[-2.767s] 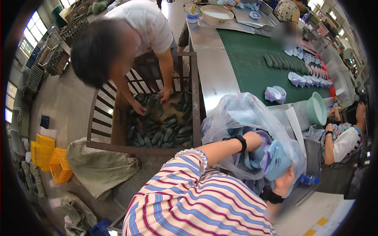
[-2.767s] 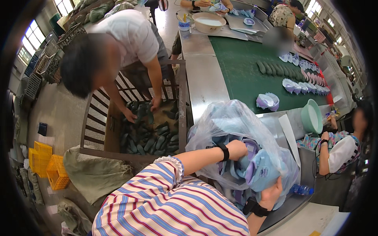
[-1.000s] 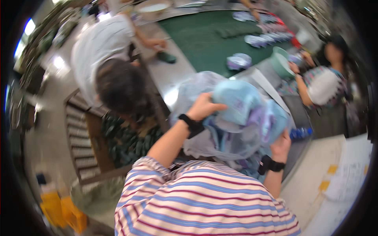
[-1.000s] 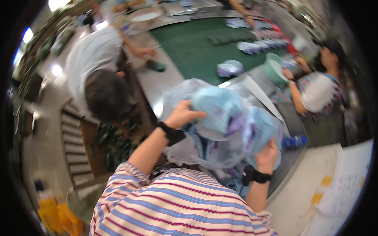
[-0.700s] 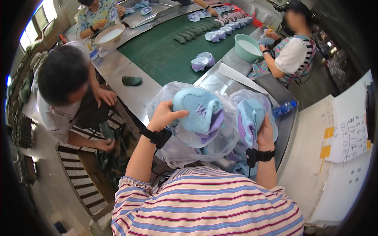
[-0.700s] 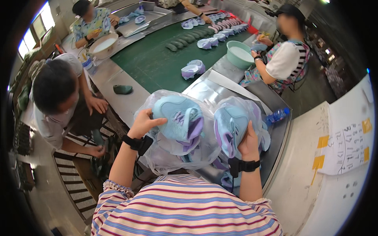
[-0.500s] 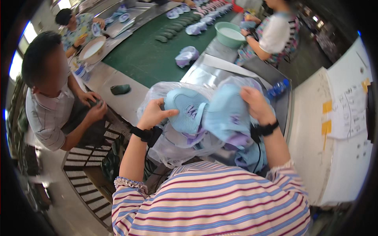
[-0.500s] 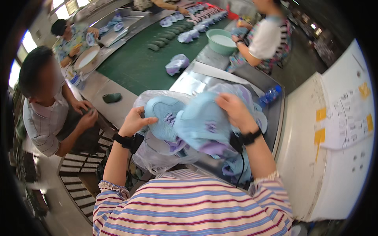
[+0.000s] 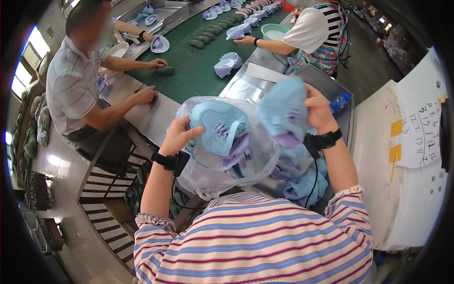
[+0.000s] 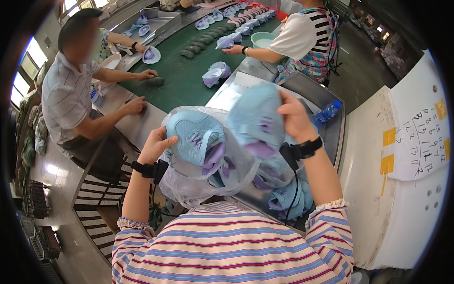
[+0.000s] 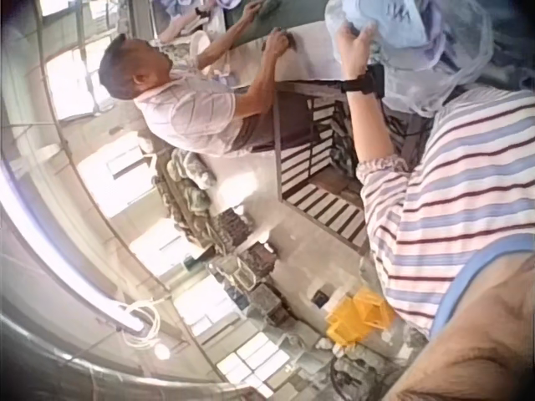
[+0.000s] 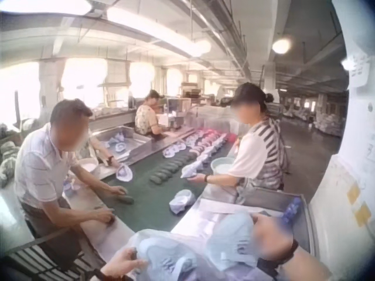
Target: The person unpacks light blue slippers from a large sack and places them into clear plastic bags on a metal table. The person repeatedly picks up slippers and inserts them into bags while coworkers handle similar items nearby.
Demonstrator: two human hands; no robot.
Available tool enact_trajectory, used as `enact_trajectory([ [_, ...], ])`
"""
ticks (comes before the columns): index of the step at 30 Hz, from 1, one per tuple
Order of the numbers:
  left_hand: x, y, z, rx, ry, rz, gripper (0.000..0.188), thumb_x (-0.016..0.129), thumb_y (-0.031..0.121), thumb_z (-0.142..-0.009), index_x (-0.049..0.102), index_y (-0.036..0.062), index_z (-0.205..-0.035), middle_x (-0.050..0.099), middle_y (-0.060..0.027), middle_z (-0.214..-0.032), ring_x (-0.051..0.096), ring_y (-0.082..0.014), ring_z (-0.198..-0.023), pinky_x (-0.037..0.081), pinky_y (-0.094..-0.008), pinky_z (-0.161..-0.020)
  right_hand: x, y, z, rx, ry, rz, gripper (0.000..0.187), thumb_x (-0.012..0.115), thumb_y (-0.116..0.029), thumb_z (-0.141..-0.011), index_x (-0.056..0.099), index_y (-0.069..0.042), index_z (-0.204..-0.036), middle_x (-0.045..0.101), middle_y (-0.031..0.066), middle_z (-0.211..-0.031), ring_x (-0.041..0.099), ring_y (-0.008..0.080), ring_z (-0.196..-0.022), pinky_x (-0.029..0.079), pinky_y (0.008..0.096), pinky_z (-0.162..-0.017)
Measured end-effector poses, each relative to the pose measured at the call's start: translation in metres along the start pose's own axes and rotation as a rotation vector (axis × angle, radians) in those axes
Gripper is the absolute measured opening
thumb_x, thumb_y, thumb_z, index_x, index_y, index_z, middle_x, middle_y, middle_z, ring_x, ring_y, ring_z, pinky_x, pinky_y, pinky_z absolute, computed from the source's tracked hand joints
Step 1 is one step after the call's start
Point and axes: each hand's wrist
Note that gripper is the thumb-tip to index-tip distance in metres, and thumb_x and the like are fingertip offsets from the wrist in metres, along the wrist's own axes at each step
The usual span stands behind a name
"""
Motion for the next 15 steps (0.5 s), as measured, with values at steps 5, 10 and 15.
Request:
enact_trajectory([
  [5,0.014,0.01,-0.012,-0.022,-0.096,-0.007,0.038,0.071,0.021,-0.084,0.06,-0.0054,-0.109,0.064,-0.0035,-0.095,0.056,-0.0086,-0.084,0.045,-0.0234,-0.077,0.044,0.019,-0.003,0.197,-0.164,0.166,0.055,0.059,-0.006,-0.07,0.051,-0.001,-0.125,0.053,0.0124,-0.128,0.053,0.0201,-0.114,0.044,0.0318,-0.094],
  [10,0.033,0.001,-0.024,-0.065,-0.018,0.169,0.036,0.068,0.023,-0.087,0.06,-0.0049,-0.108,0.065,-0.0038,-0.094,0.057,-0.0085,-0.082,0.045,-0.0229,-0.074,0.047,0.086,-0.013,0.217,-0.049,0.201,0.04,0.065,-0.002,-0.074,0.056,0.002,-0.112,0.059,0.008,-0.11,0.057,0.0155,-0.098,0.045,0.0276,-0.087],
  [15,0.047,-0.047,-0.006,-0.074,0.062,0.059,0.043,0.067,0.024,-0.087,0.055,-0.0067,-0.116,0.064,-0.0081,-0.103,0.058,-0.0123,-0.088,0.046,-0.0256,-0.079,0.034,0.149,-0.007,0.193,0.248,0.135,0.035,0.062,0.0,-0.074,0.058,0.003,-0.109,0.061,0.0054,-0.099,0.056,0.0121,-0.087,0.047,0.0266,-0.077],
])
Point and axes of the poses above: each hand's wrist, its own z-axis away from the middle knuckle, its own x-axis out of the palm, y = z × x
